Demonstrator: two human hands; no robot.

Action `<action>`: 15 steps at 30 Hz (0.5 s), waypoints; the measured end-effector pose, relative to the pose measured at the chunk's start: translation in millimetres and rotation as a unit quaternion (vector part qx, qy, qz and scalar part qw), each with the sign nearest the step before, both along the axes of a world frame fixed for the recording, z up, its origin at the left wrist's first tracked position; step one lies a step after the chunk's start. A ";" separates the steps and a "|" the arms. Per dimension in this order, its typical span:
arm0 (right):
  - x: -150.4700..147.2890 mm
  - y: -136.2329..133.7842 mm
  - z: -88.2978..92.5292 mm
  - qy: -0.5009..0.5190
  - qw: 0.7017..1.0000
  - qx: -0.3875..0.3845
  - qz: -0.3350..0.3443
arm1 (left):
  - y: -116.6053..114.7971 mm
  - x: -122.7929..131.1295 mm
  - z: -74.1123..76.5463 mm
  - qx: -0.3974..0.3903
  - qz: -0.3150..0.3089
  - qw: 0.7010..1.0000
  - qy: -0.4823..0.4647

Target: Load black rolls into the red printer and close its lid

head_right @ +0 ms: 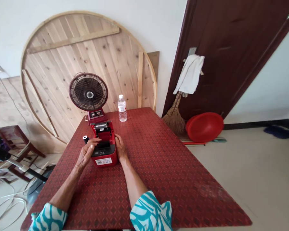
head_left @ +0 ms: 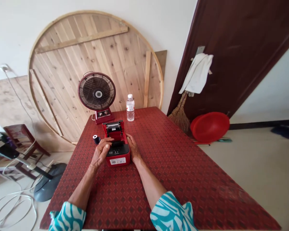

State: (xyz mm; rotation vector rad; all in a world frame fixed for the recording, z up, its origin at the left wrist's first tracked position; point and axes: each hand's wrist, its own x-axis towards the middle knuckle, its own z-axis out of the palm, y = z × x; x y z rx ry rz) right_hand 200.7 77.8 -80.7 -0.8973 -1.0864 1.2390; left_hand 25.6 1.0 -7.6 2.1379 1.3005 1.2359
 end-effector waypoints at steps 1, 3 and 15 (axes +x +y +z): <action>0.4 -0.5 -0.8 0.000 1.000 -0.003 0.001 | -2.8 0.1 -4.8 0.021 0.002 1.000 0.006; 1.0 -0.4 -2.2 0.001 1.000 -0.003 -0.001 | -6.5 -0.5 -12.7 0.054 0.003 0.998 0.022; -0.7 17.5 -1.6 -0.059 0.998 0.022 -0.025 | -11.2 4.0 -24.9 0.099 0.024 0.995 -0.007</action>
